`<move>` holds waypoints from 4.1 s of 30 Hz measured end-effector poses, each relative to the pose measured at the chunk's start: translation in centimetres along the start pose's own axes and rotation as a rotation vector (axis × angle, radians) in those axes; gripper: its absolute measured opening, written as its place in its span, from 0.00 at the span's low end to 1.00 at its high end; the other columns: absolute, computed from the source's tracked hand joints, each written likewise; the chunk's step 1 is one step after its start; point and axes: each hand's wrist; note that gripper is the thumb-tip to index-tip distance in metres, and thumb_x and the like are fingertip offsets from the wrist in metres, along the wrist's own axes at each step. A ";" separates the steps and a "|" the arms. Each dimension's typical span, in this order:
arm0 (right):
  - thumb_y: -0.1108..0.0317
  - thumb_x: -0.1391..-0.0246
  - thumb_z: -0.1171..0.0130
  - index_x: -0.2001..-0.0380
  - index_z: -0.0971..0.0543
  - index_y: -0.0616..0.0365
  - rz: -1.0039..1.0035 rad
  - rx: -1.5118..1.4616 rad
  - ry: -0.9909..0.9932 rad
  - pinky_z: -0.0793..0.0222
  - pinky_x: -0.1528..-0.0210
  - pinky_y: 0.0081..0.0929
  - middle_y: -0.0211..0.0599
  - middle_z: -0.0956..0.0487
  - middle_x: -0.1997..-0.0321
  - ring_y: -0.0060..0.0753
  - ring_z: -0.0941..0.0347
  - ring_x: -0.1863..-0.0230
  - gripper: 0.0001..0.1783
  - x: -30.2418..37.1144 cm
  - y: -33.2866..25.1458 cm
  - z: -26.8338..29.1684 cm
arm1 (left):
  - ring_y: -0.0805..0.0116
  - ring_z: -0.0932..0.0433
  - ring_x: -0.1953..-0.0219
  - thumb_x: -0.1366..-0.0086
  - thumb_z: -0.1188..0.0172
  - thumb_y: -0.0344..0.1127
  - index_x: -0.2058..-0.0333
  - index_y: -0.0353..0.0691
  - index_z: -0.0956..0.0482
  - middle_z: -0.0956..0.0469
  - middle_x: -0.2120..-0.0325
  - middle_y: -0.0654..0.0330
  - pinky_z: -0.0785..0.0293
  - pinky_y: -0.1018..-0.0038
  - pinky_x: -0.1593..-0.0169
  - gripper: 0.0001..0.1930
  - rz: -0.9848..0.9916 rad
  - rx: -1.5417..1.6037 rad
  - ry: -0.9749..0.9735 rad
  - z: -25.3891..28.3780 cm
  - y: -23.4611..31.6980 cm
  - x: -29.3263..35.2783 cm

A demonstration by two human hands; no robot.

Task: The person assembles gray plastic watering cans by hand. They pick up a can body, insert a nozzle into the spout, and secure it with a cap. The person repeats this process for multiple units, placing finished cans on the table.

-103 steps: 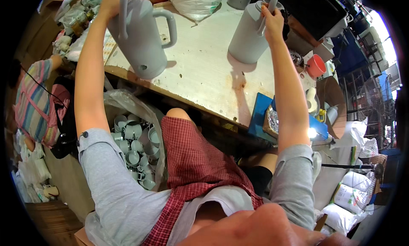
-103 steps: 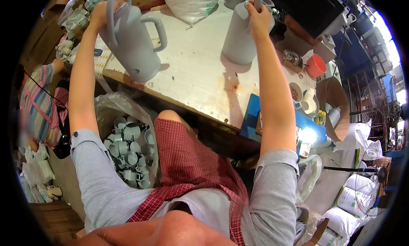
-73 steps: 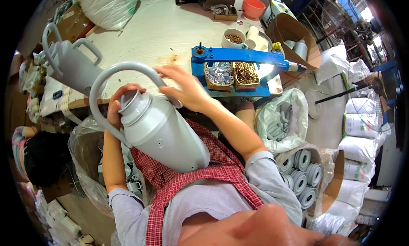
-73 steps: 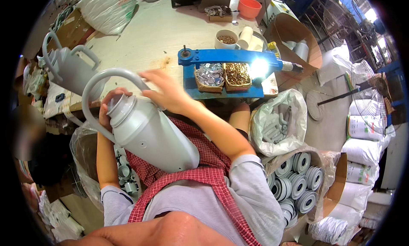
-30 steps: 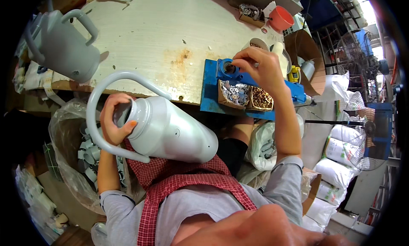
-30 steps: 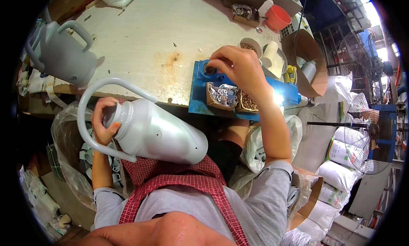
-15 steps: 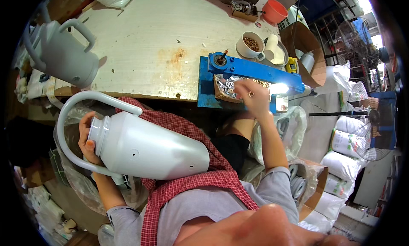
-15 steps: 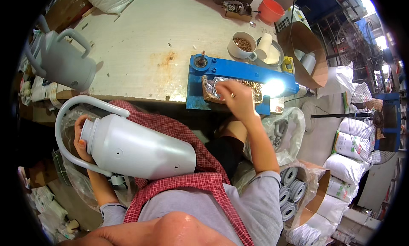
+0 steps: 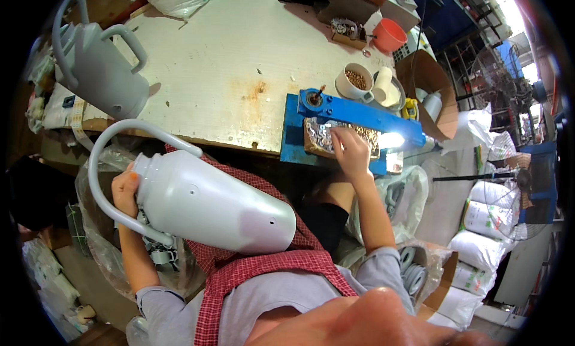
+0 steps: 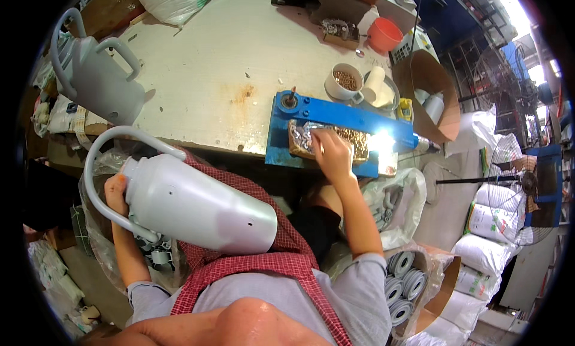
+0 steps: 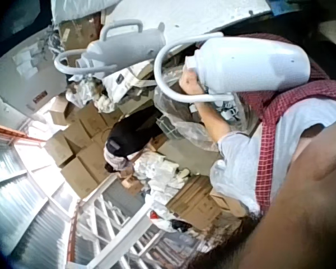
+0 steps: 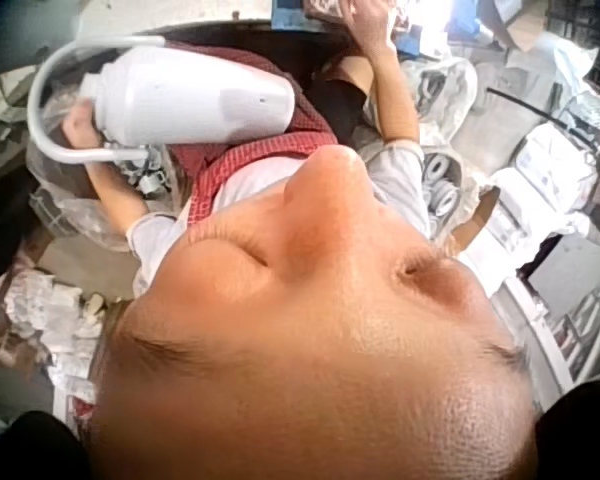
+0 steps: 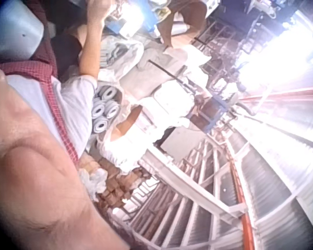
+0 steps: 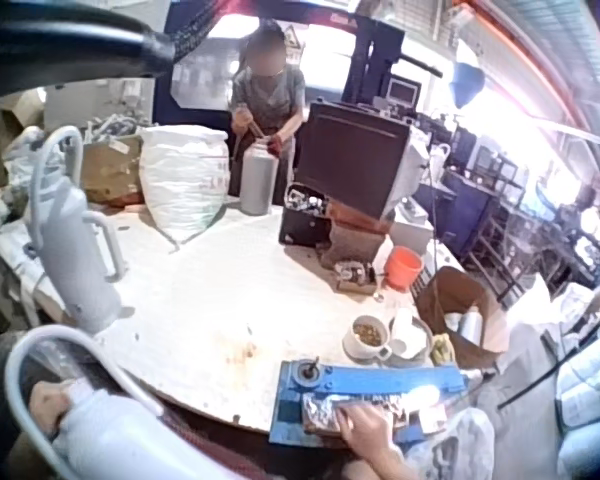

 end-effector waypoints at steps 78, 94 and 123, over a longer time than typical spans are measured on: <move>0.66 0.52 0.37 0.43 0.31 0.64 -1.253 0.618 0.145 0.37 0.38 0.40 0.50 0.23 0.47 0.54 0.26 0.47 0.33 41.4 30.2 5.0 | 0.61 0.20 0.56 0.24 0.66 0.49 0.48 0.29 0.28 0.22 0.54 0.49 0.21 0.66 0.53 0.28 0.026 0.357 0.052 -27.2 -0.3 -13.3; 0.69 0.47 0.38 0.50 0.25 0.59 -1.245 -0.434 0.681 0.31 0.70 0.21 0.30 0.25 0.72 0.20 0.30 0.75 0.21 28.4 6.5 17.2 | 0.62 0.22 0.63 0.26 0.61 0.44 0.56 0.28 0.24 0.19 0.61 0.51 0.32 0.65 0.46 0.23 -0.096 -0.021 0.009 -24.9 -1.8 -12.1; 0.63 0.50 0.36 0.49 0.24 0.59 -0.206 0.150 -0.231 0.27 0.55 0.33 0.49 0.22 0.56 0.47 0.24 0.54 0.24 -15.0 -5.5 10.1 | 0.48 0.33 0.79 0.29 0.51 0.45 0.84 0.32 0.28 0.30 0.87 0.48 0.34 0.59 0.58 0.27 -0.379 0.269 0.064 -29.2 1.8 -12.9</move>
Point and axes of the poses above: each hand's wrist, its own x-axis away from the middle knuckle, its own z-axis out of the back of the hand, y = z × x
